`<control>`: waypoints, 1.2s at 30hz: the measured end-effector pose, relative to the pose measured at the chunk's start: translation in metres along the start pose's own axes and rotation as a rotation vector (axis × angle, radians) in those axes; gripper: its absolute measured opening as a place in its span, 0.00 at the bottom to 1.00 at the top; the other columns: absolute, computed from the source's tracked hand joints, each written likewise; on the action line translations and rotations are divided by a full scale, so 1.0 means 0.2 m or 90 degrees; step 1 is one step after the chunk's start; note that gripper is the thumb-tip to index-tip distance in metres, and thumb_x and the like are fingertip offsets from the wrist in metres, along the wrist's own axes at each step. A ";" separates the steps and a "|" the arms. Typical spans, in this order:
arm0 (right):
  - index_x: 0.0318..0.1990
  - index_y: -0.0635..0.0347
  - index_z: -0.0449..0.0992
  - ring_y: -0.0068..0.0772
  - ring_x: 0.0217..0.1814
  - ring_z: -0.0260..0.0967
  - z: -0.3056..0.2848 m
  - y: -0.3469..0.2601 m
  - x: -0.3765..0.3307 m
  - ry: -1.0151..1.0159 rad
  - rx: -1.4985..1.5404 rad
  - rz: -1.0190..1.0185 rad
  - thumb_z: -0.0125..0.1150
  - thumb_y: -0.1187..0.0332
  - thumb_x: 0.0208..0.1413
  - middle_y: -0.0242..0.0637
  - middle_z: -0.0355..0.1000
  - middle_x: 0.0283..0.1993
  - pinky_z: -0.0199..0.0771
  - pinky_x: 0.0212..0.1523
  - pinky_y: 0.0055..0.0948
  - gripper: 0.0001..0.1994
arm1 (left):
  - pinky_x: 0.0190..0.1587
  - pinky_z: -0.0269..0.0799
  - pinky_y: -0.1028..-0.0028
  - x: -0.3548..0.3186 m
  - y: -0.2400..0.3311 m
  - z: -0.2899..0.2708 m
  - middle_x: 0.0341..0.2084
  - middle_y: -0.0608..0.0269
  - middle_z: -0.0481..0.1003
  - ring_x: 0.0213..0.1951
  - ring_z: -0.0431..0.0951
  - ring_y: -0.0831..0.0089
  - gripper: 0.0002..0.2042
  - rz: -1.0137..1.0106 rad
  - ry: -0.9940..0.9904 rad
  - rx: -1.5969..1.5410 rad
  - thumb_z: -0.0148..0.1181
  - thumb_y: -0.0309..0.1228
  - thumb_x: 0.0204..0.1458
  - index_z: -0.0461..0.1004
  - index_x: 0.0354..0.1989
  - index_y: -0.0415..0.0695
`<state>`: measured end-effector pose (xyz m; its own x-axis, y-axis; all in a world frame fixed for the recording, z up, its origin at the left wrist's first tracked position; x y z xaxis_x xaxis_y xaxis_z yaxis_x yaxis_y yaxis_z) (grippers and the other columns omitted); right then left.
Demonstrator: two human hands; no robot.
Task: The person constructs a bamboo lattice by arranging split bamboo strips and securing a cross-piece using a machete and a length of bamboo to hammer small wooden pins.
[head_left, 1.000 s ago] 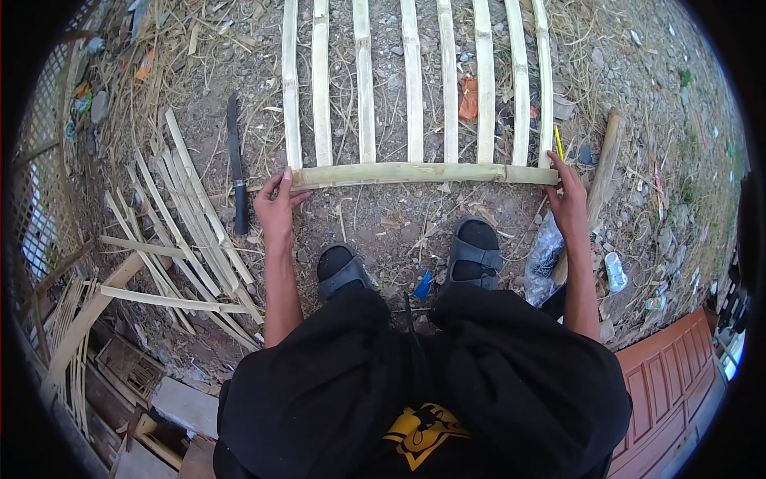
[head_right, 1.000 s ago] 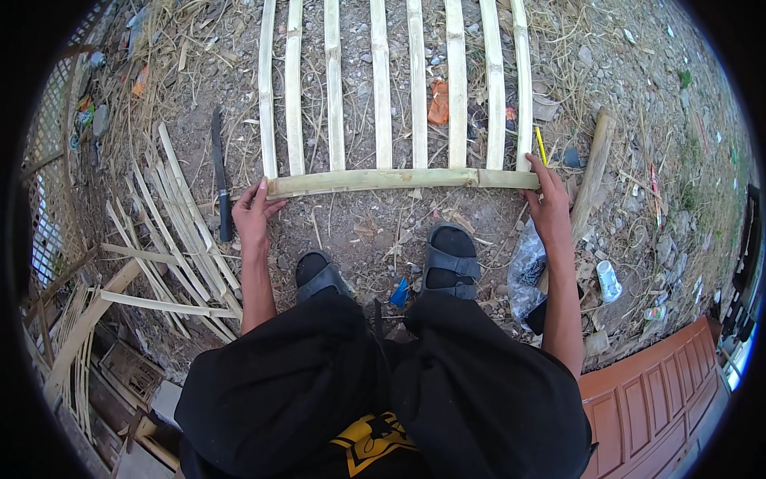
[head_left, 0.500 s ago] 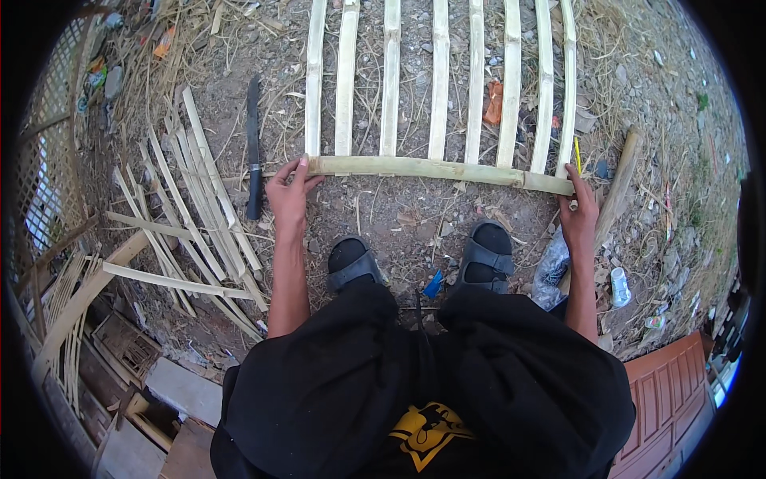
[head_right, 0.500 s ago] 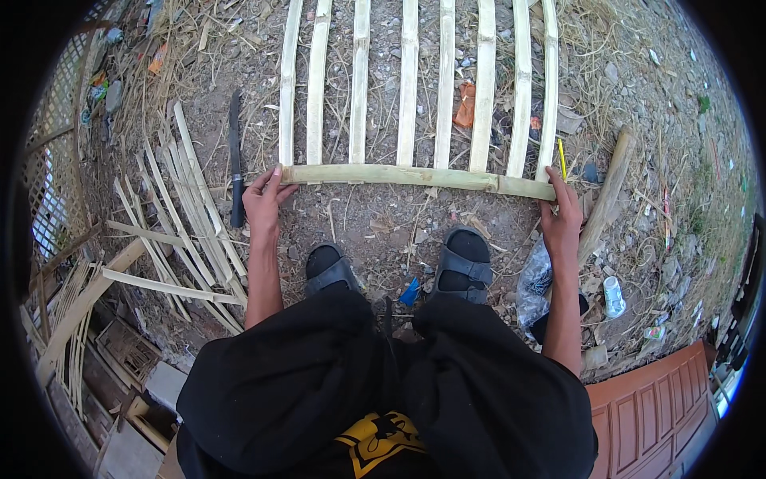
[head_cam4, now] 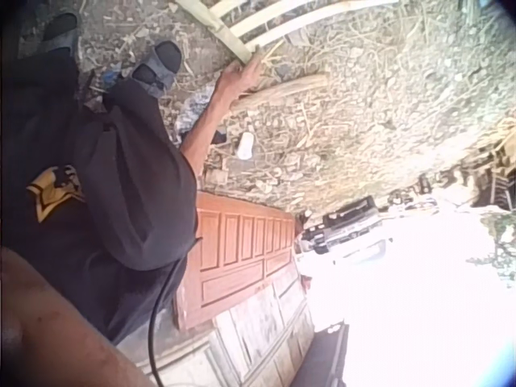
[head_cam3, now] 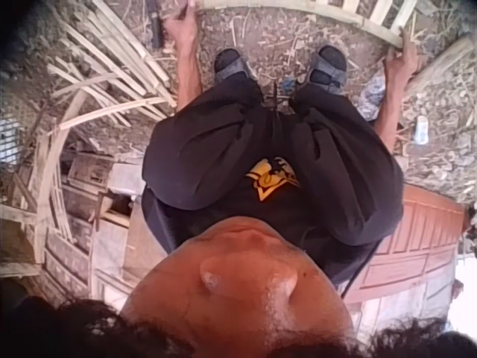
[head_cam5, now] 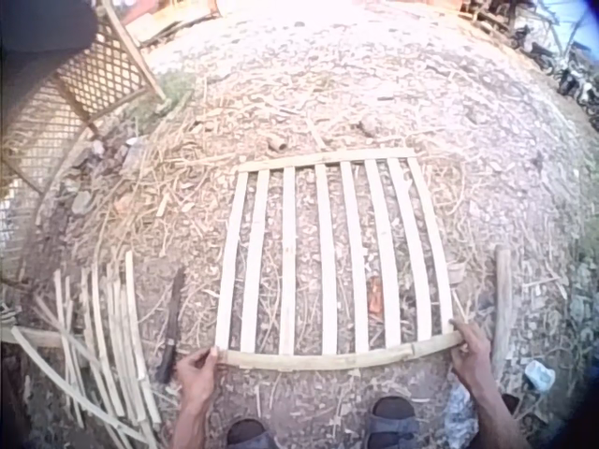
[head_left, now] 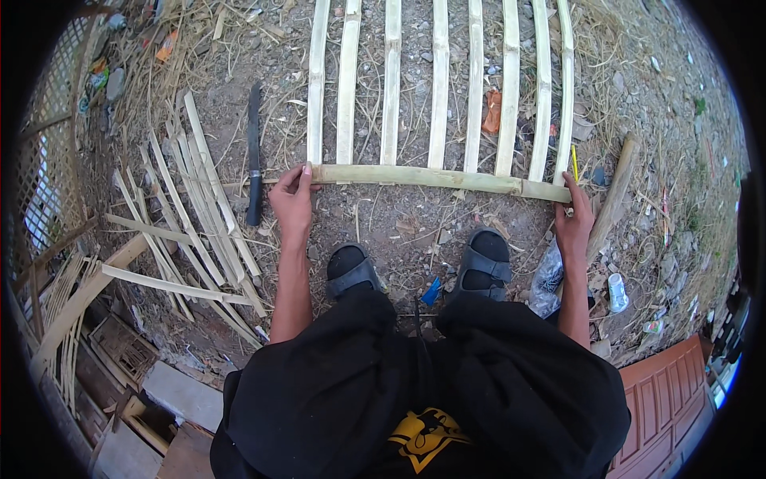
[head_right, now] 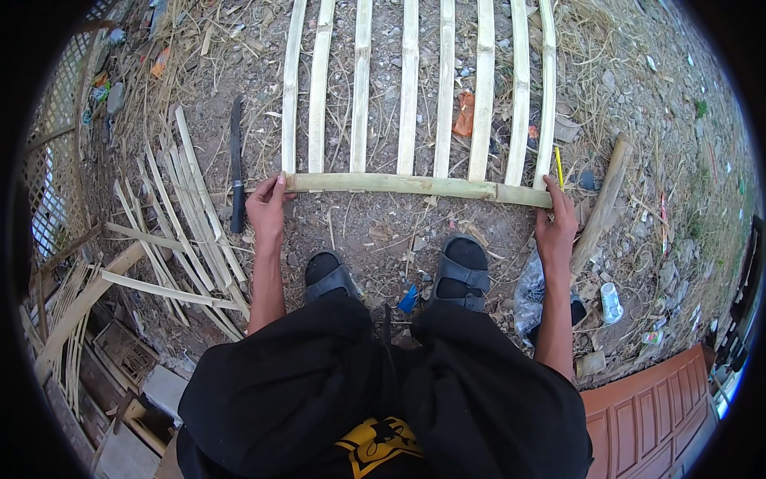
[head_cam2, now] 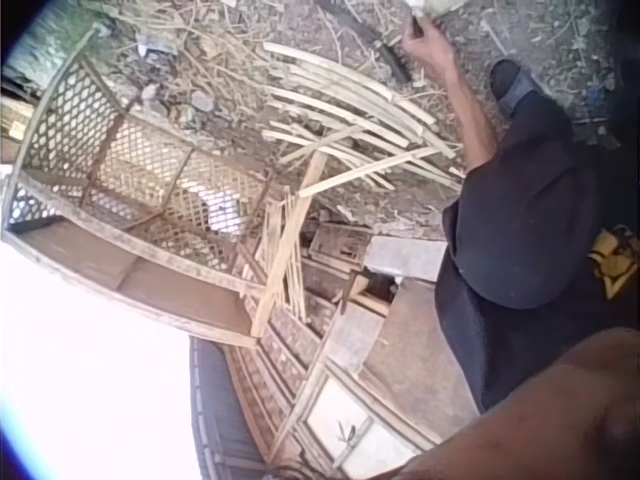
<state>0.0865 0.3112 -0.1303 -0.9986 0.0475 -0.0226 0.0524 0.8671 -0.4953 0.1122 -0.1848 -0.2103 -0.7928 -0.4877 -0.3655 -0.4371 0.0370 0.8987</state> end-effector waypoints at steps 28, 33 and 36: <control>0.47 0.57 0.71 0.45 0.33 0.71 0.48 -0.61 -0.18 -0.182 0.006 -0.163 0.54 0.74 0.51 0.41 0.68 0.35 0.74 0.31 0.39 0.14 | 0.45 0.69 0.69 -0.18 0.16 0.10 0.45 0.52 0.67 0.46 0.69 0.61 0.15 0.364 0.051 0.467 0.55 0.30 0.55 0.72 0.49 0.37; 0.42 0.60 0.74 0.50 0.35 0.70 0.46 -0.56 -0.18 -0.155 0.071 -0.147 0.57 0.78 0.47 0.43 0.71 0.36 0.72 0.34 0.41 0.13 | 0.52 0.62 0.61 -0.17 0.14 0.10 0.48 0.49 0.66 0.50 0.64 0.54 0.21 0.349 -0.004 0.436 0.62 0.29 0.48 0.70 0.51 0.34; 0.40 0.61 0.74 0.50 0.36 0.70 0.44 -0.54 -0.16 -0.152 0.084 -0.143 0.56 0.79 0.46 0.44 0.70 0.34 0.71 0.35 0.42 0.12 | 0.52 0.63 0.61 -0.17 0.13 0.09 0.49 0.49 0.66 0.51 0.65 0.54 0.26 0.369 -0.011 0.452 0.67 0.28 0.42 0.69 0.52 0.36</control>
<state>0.1122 0.1716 -0.1524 -0.9590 -0.2671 -0.0950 -0.1535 0.7711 -0.6179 0.1207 -0.1520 -0.1788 -0.9732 -0.2127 0.0874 -0.1229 0.8022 0.5842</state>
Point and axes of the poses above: each hand's wrist, its own x-axis towards the middle knuckle, its own z-axis out of the palm, y = z × x, the point moved 6 cm from there along x, towards the middle knuckle
